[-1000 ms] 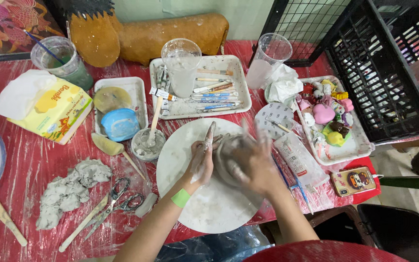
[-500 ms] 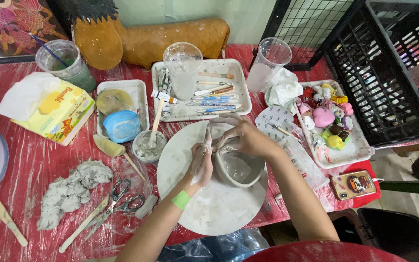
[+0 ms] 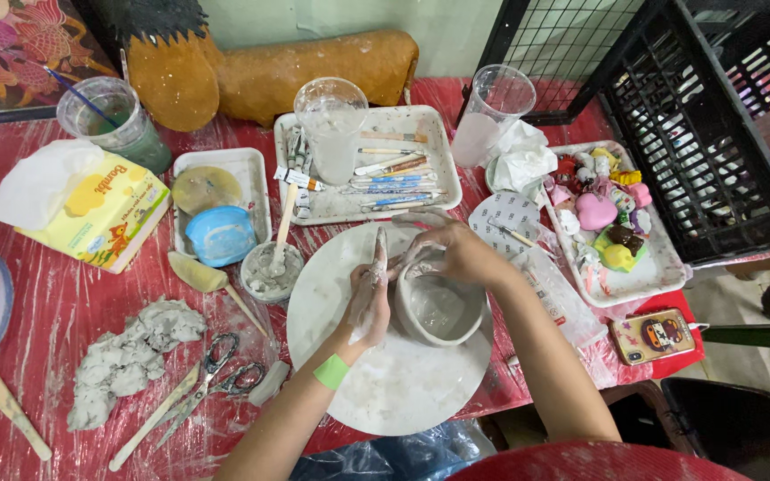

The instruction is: The person shapes a small clay bowl by hand, pinching and smoothing the rim and walls while rotating it on a round banding wheel. They occasionally reach toward a tray of slip and clay scraps on the table and press clay additions onto the bowl's edge.

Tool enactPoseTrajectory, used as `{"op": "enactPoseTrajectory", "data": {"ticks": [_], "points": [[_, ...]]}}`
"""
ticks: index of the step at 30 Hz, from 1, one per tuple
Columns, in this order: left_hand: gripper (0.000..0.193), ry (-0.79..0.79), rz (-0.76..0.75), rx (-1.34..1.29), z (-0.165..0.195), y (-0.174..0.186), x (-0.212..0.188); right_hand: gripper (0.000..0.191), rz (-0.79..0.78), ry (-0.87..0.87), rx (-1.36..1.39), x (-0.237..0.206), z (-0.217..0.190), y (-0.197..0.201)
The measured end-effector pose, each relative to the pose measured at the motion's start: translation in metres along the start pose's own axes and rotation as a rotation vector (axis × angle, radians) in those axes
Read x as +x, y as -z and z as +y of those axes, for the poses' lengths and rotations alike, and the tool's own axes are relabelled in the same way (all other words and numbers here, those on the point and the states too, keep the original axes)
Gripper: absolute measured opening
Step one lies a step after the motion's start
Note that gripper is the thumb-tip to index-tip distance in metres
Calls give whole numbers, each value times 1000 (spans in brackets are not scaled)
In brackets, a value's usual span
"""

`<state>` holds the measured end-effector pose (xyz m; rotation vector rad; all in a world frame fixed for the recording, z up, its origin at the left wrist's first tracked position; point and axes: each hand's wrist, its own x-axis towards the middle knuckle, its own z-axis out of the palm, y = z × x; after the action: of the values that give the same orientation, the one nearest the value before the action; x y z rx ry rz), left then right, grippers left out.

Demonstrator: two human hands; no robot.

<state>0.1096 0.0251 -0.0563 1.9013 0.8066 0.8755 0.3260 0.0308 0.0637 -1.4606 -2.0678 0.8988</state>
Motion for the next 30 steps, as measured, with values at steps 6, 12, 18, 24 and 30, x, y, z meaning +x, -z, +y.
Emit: {"op": "enactPoseTrajectory", "data": {"ticks": [6,12,18,24,30], "points": [[65,65,-13,21,0,-1,0,48,32,217,58,-11,0,14],[66,65,1,39,0,-1,-2,34,66,-19,50,-11,-4,6],[68,40,-6,-40,8,6,0,34,46,79,70,-9,0,8],[63,74,6,-7,5,3,-1,38,128,178,-63,-9,7,0],[61,118,23,-23,-2,-2,-4,37,-57,-89,84,-11,14,3]]}}
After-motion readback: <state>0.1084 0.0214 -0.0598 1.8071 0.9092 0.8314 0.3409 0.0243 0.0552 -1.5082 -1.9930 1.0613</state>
